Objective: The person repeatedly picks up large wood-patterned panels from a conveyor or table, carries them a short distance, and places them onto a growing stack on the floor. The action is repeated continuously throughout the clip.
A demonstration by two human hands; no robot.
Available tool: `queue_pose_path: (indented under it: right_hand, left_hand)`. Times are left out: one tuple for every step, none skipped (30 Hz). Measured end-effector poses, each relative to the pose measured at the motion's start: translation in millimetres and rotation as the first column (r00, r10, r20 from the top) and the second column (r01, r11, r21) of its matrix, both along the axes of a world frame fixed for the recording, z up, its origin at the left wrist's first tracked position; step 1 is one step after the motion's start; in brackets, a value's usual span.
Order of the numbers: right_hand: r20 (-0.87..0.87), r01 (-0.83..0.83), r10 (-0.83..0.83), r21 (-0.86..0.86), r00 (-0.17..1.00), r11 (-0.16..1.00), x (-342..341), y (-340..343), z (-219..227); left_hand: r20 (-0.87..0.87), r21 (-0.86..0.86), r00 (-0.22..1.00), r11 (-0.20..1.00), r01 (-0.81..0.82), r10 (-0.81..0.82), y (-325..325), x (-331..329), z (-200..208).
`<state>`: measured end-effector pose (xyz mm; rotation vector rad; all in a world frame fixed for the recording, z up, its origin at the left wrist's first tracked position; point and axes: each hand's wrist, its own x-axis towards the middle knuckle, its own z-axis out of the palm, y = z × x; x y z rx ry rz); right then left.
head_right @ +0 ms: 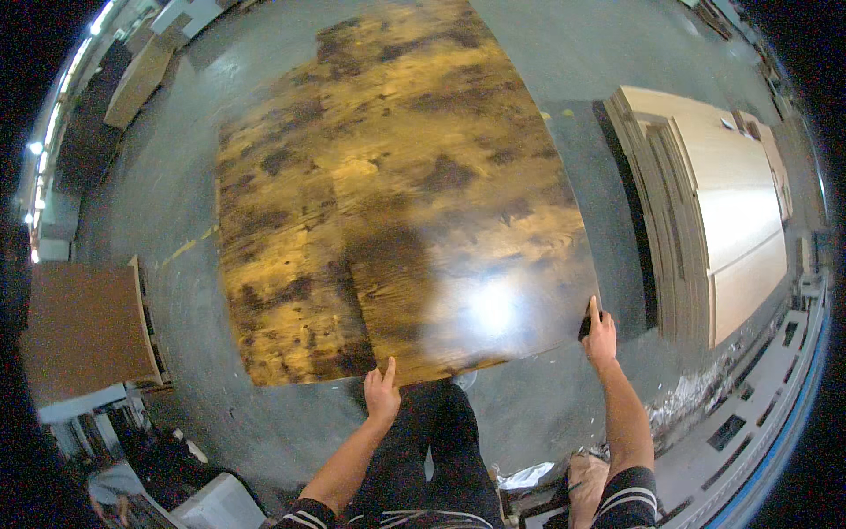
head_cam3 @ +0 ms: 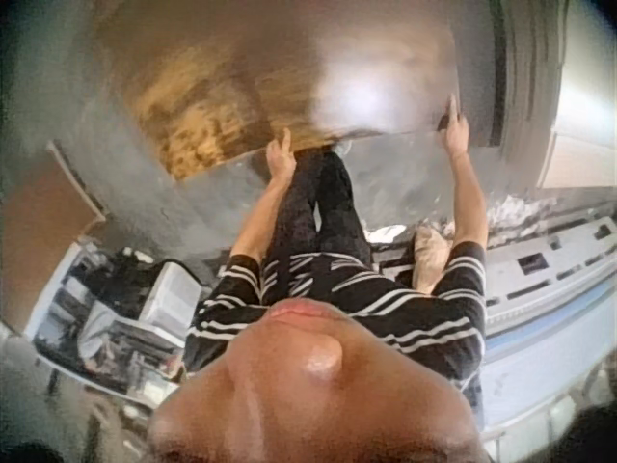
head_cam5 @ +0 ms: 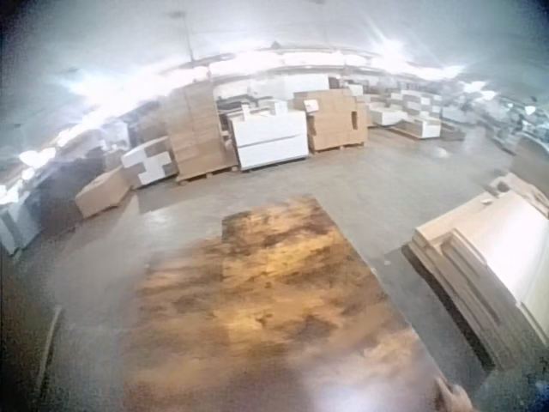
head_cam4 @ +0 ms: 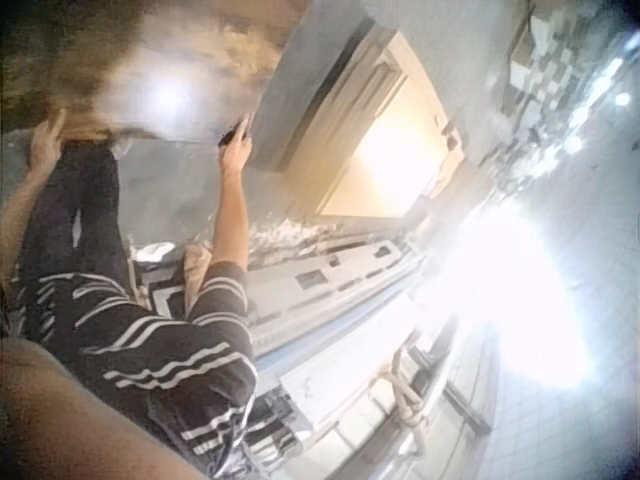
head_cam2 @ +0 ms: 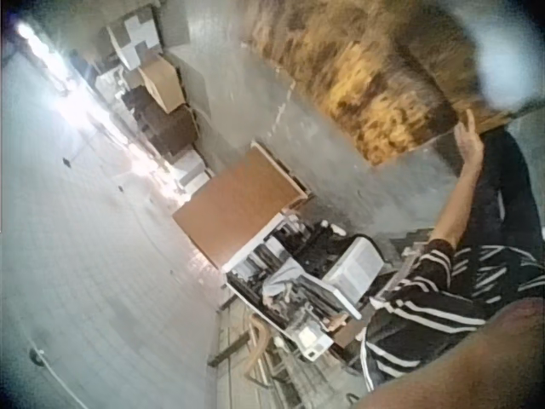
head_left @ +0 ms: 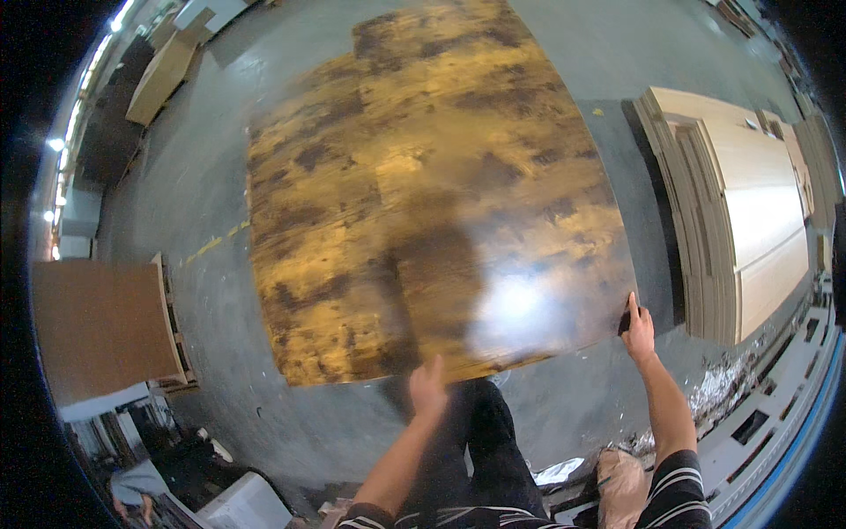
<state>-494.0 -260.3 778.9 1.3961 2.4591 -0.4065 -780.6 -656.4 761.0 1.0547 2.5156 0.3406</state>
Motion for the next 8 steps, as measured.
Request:
queue_pose_path:
  right_hand:
    - [-0.053,0.02,-0.021,-0.028,0.998,0.999,-1.6,-0.2,1.3]
    - [0.017,0.049,-0.048,-0.058,0.999,0.997,-4.4,0.1,2.9]
    - [-0.046,0.041,-0.044,-0.075,0.998,0.996,-6.6,0.0,5.0]
    - [-0.03,0.011,-0.013,-0.062,0.999,0.998,-4.9,-0.5,8.9]
    - [0.103,-0.038,0.042,-0.034,0.994,0.999,0.1,-3.8,12.2]
    - [0.108,-0.043,0.033,0.09,0.994,0.995,6.3,-24.7,11.7]
    - [0.065,-0.028,0.024,0.064,0.998,0.998,13.9,-41.2,13.2]
    - [0.104,-0.059,0.055,0.035,0.993,0.998,23.0,-59.9,15.8]
  left_hand:
    - [-0.003,-0.019,1.0,1.0,0.02,-0.02,0.8,-0.9,0.6]
    - [0.021,-0.092,0.999,0.995,0.026,-0.024,-0.5,-2.3,2.3]
    - [0.023,0.146,0.999,0.989,0.025,-0.029,-4.1,-5.9,4.2]
    - [0.063,0.01,0.996,0.998,0.065,-0.065,-5.5,-10.6,5.3]
    - [0.099,-0.019,0.991,0.996,0.088,-0.086,-10.4,-12.2,10.4]
    - [0.097,-0.028,0.988,0.992,0.126,-0.123,-13.6,-18.7,16.8]
    - [0.12,-0.051,0.99,0.995,0.086,-0.08,-17.0,-18.8,28.0]
    - [0.104,-0.046,0.994,0.998,0.045,-0.04,-20.3,-15.1,41.5]
